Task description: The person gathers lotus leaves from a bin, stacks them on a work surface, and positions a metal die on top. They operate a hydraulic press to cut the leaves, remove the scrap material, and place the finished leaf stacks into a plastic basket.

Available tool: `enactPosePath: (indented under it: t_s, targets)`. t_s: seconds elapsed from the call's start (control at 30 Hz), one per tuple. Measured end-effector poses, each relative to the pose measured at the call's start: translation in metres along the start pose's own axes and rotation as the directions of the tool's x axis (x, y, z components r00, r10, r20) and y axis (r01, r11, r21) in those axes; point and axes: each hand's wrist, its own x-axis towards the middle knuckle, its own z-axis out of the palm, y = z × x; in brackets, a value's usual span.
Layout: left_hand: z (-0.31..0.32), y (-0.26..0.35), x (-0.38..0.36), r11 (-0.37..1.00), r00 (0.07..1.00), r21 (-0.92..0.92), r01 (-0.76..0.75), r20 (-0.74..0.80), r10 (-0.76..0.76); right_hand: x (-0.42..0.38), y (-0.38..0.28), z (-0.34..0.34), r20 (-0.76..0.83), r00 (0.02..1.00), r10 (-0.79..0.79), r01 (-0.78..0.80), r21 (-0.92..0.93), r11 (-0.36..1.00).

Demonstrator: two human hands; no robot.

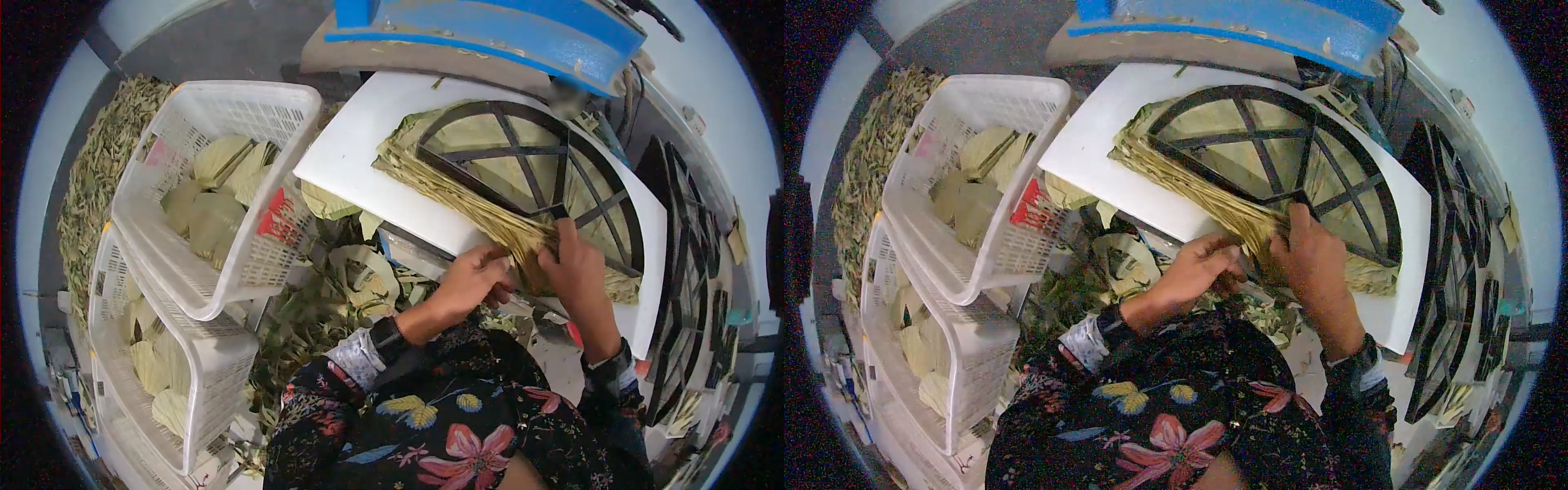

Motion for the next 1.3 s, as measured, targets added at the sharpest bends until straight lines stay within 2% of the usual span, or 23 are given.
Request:
enactPosePath:
  t_s: [0.07, 0.13, 0.17, 0.2, 0.23, 0.27, 0.33, 0.37, 0.4, 0.43, 0.47, 0.5, 0.53, 0.6, 0.63, 0.77, 0.83, 0.87, 1.0, 1.07, 1.1, 1.17, 1.3]
  targets:
    - [0.0, 0.003, 0.002, 0.999, 0.999, 0.006, 0.033, -0.018, -0.033, -0.001, -0.005, 0.001, 0.024, 1.0, 0.01, -0.01, -0.02, 1.0]
    - [-0.002, 0.006, 0.0, 0.966, 0.996, 0.245, -0.089, 0.001, 0.091, -0.008, -0.007, 0.005, 0.041, 0.998, 0.04, -0.039, -0.039, 0.998]
    - [-0.002, 0.009, -0.002, 0.962, 0.996, 0.259, -0.087, 0.027, 0.083, -0.013, -0.006, 0.012, 0.035, 0.998, -0.055, 0.056, -0.054, 0.997]
    - [-0.001, 0.016, -0.005, 0.958, 0.99, 0.254, -0.135, 0.004, 0.138, -0.019, -0.005, 0.015, 0.029, 0.99, -0.14, 0.141, -0.075, 0.987]
    - [0.003, 0.024, -0.005, 0.951, 0.982, 0.249, -0.181, -0.008, 0.189, -0.023, -0.008, 0.015, 0.051, 0.992, -0.113, 0.114, -0.023, 0.993]
    - [0.007, 0.033, -0.001, 0.949, 0.984, 0.259, -0.179, 0.044, 0.173, -0.028, -0.005, 0.014, 0.035, 0.998, -0.061, 0.062, -0.035, 0.997]
    - [0.02, 0.052, 0.005, 0.801, 0.89, 0.405, -0.44, 0.082, 0.448, -0.043, 0.005, 0.011, -0.152, 0.983, -0.106, 0.149, 0.313, 0.938]
    - [0.026, 0.064, 0.01, 0.73, 0.885, 0.511, -0.455, 0.164, 0.436, -0.053, 0.008, 0.007, -0.194, 0.976, -0.095, 0.159, 0.345, 0.925]
    - [0.038, 0.072, 0.02, 0.727, 0.886, 0.509, -0.46, 0.206, 0.416, -0.063, 0.012, 0.008, -0.207, 0.977, -0.052, 0.122, 0.341, 0.932]
    - [0.048, 0.078, 0.03, 0.456, 0.788, 0.661, -0.596, 0.372, 0.491, -0.074, 0.018, 0.013, -0.249, 0.968, -0.025, 0.101, 0.3, 0.949]
    - [0.057, 0.082, 0.039, 0.133, 0.67, 0.718, -0.683, 0.544, 0.505, -0.083, 0.023, 0.017, -0.289, 0.957, -0.004, 0.083, 0.26, 0.962]
    - [0.065, 0.078, 0.049, 0.031, 0.669, 0.73, -0.683, 0.607, 0.429, -0.093, 0.026, 0.02, -0.3, 0.954, 0.026, 0.057, 0.264, 0.963]
    - [0.075, 0.08, 0.055, 0.025, 0.663, 0.718, -0.696, 0.628, 0.408, -0.102, 0.029, 0.023, -0.33, 0.944, 0.031, 0.054, 0.246, 0.968]
    - [0.096, 0.085, 0.063, -0.178, 0.778, 0.761, -0.624, 0.628, -0.039, -0.116, 0.031, 0.027, -0.367, 0.928, 0.063, 0.029, 0.238, 0.971]
    - [0.104, 0.083, 0.066, -0.263, 0.795, 0.755, -0.601, 0.6, -0.092, -0.121, 0.031, 0.029, -0.37, 0.926, 0.082, 0.018, 0.261, 0.965]
    - [0.128, 0.074, 0.071, -0.337, 0.818, 0.746, -0.575, 0.524, -0.236, -0.137, 0.032, 0.035, -0.375, 0.916, 0.144, -0.024, 0.306, 0.952]
    - [0.123, 0.062, 0.076, -0.374, 0.806, 0.718, -0.587, 0.56, -0.19, -0.14, 0.033, 0.037, -0.4, 0.9, 0.176, -0.047, 0.313, 0.949]
    - [0.123, 0.061, 0.079, -0.38, 0.794, 0.7, -0.605, 0.569, -0.215, -0.141, 0.033, 0.039, -0.418, 0.89, 0.181, -0.047, 0.31, 0.95]
    - [0.124, 0.063, 0.09, -0.402, 0.835, 0.732, -0.55, 0.492, -0.247, -0.141, 0.035, 0.044, -0.424, 0.874, 0.24, -0.084, 0.353, 0.932]
    - [0.129, 0.067, 0.089, -0.472, 0.86, 0.719, -0.51, 0.438, -0.261, -0.138, 0.034, 0.043, -0.408, 0.865, 0.29, -0.146, 0.348, 0.926]
    - [0.129, 0.067, 0.09, -0.479, 0.856, 0.709, -0.517, 0.441, -0.27, -0.137, 0.034, 0.042, -0.414, 0.858, 0.303, -0.155, 0.355, 0.922]
    - [0.128, 0.065, 0.091, -0.481, 0.802, 0.65, -0.589, 0.544, -0.247, -0.135, 0.033, 0.038, -0.375, 0.839, 0.394, -0.272, 0.337, 0.901]
    - [0.131, 0.059, 0.089, -0.489, 0.773, 0.619, -0.614, 0.596, -0.217, -0.13, 0.037, 0.04, -0.382, 0.825, 0.417, -0.34, 0.253, 0.906]
